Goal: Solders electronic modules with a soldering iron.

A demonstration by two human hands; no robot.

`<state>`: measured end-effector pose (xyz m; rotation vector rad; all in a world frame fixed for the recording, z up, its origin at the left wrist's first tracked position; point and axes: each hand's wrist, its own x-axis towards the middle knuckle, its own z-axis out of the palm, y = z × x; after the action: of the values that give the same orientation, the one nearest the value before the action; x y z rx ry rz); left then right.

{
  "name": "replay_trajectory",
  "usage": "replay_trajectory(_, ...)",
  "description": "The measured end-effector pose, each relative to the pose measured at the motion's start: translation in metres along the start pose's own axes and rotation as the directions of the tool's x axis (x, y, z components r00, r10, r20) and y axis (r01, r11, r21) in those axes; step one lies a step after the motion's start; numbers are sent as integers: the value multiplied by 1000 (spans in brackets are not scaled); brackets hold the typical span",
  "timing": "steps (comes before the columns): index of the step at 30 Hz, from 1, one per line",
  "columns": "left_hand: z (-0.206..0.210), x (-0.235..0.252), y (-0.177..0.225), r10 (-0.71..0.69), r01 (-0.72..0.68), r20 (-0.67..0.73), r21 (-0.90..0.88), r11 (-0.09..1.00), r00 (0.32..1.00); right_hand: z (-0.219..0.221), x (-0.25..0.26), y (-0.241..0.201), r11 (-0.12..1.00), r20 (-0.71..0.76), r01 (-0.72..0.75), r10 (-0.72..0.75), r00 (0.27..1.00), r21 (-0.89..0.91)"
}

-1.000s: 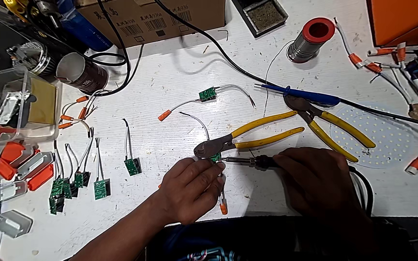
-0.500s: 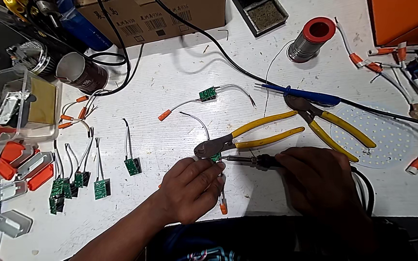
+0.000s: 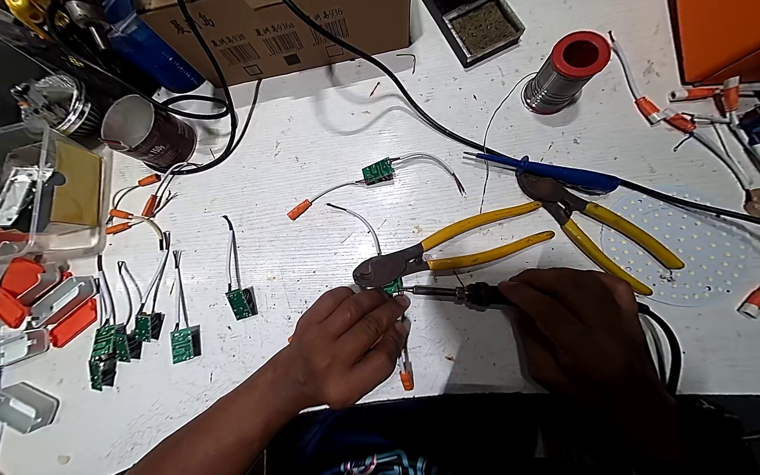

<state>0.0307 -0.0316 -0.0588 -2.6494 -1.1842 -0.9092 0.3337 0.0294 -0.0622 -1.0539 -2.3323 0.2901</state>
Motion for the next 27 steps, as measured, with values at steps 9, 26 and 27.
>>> replay_trajectory(9, 0, 0, 0, 3, -3, 6, 2, 1000, 1000, -1, 0, -1, 1000, 6, -5, 5, 1000, -5)
replay_trajectory(26, -1, -1, 0, 4, -4, -11, -17, 1000, 1000, -3, -4, -1, 994, -121, -110, 112, 986, 27)
replay_trajectory(27, -1, 0, 0, 4, -4, -10, -18, 1000, 1000, -3, -4, -1, 993, -126, -115, 118, 985, 32)
